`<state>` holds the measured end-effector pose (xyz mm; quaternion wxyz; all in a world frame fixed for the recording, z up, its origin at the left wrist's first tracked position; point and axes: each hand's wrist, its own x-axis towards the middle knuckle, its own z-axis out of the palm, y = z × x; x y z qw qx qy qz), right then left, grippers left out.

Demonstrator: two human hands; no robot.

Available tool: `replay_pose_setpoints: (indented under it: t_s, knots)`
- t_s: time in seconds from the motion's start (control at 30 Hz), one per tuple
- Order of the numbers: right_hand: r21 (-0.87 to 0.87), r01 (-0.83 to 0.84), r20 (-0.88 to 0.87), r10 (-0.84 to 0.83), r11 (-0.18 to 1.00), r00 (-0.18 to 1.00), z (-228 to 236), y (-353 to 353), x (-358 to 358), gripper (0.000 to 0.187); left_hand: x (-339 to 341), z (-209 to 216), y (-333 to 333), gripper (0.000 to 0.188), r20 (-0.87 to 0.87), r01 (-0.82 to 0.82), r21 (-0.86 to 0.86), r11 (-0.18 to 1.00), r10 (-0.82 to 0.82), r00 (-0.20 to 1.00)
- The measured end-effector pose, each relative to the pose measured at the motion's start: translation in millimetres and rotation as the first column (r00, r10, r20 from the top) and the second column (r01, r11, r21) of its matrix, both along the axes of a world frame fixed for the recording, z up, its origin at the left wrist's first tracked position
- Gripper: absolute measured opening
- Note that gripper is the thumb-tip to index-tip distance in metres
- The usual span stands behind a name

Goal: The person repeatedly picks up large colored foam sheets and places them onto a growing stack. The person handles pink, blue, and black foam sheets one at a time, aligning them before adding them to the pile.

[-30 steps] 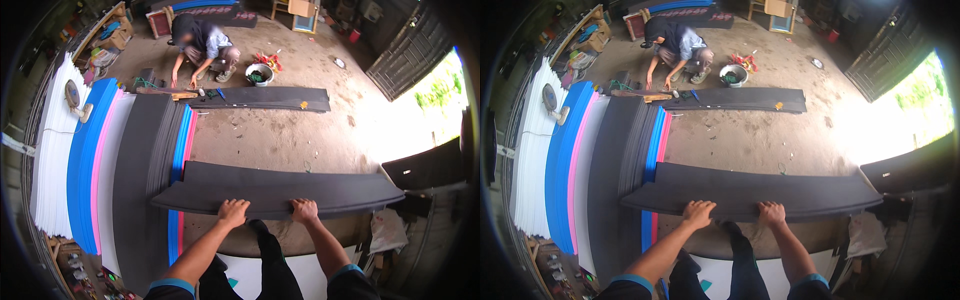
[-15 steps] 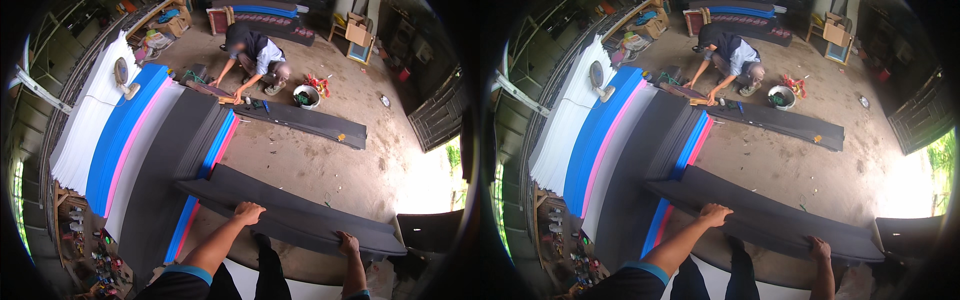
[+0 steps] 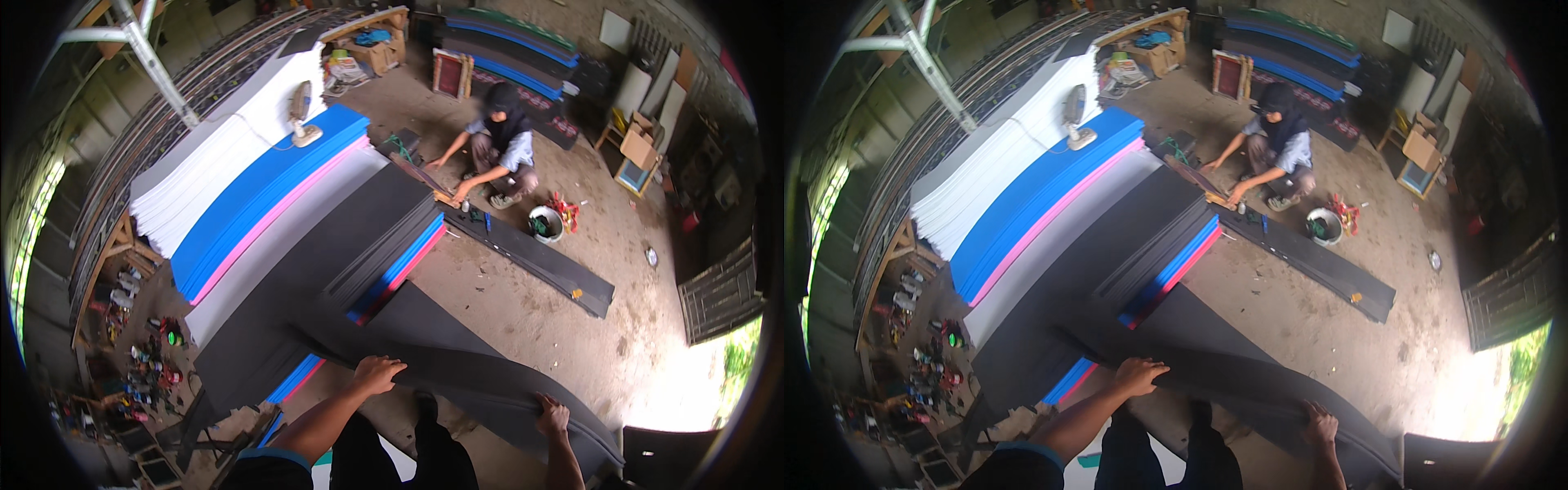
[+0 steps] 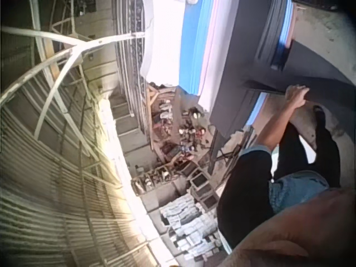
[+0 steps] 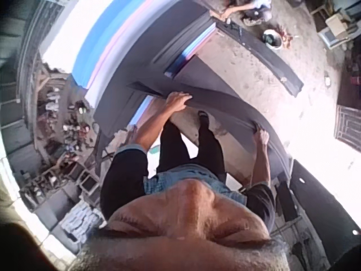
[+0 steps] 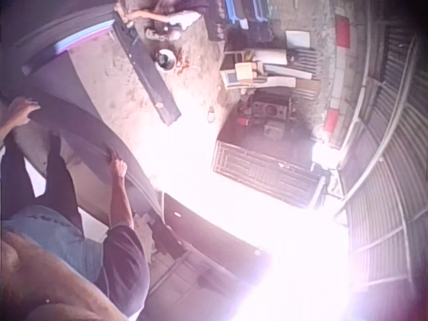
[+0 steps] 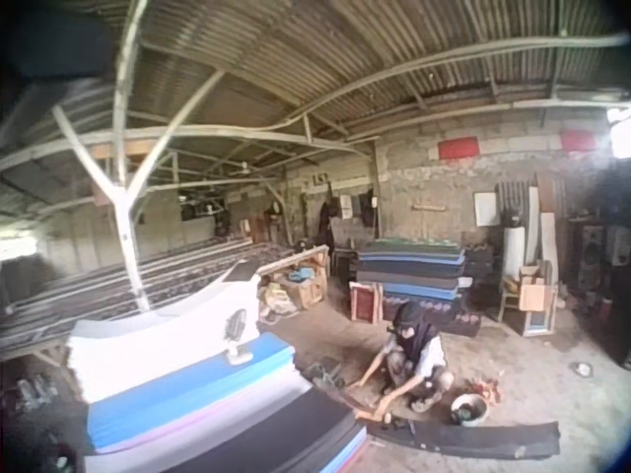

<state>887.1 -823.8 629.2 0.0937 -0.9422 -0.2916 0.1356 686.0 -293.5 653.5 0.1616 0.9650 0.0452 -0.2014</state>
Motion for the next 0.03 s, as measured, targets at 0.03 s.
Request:
replay_pose_setpoints:
  t_s: [0.03]
  knots:
    - [-0.019, -0.041, 0.019, 0.041, 0.999, 0.999, 11.3, 14.3, 5.5, 0.068, -14.7, 10.9, 5.0, 0.064, -0.036, -0.019, 0.009, 1.0, 0.019, 0.999]
